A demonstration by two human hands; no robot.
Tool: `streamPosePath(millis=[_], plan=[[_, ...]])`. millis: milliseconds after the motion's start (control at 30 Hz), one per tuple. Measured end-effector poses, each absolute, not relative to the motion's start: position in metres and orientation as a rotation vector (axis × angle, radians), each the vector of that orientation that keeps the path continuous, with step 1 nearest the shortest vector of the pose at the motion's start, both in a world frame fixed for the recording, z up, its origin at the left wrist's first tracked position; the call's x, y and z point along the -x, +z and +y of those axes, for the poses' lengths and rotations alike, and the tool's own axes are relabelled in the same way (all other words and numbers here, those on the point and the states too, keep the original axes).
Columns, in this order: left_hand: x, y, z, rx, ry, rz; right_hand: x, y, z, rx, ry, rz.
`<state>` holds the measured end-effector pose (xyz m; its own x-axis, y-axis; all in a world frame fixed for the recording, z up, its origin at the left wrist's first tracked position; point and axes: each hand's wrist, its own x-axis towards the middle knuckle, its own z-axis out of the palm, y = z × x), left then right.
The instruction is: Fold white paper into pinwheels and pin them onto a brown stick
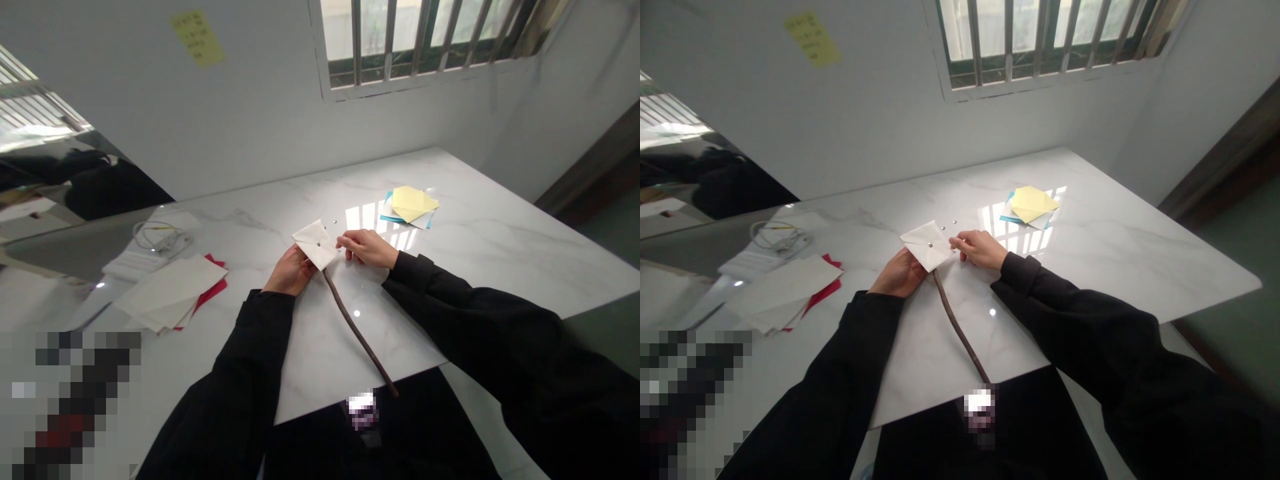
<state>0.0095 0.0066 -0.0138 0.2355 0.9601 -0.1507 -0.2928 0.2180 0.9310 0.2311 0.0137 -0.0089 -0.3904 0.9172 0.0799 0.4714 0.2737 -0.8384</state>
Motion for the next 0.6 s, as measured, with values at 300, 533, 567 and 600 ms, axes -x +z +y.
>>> streamPosePath(millis=[300, 533, 567, 600], plan=[[-0.0106, -0.0126, 0.0055, -0.909, 1.069, 0.902, -0.2316, -0.0082, 0.0128, 1.240, 0.983, -1.994], [-0.0092, -0.0165, 0.0078, -0.941, 1.064, 0.925, -0.2312, -0.0082, 0.0133, 1.247, 0.974, -2.002], [-0.0087, -0.0180, 0.0087, -0.950, 1.064, 0.925, -0.2312, -0.0082, 0.0134, 1.246, 0.973, -2.002], [-0.0082, -0.0195, 0.0096, -0.960, 1.063, 0.923, -0.2313, -0.0082, 0.0134, 1.244, 0.973, -2.002]])
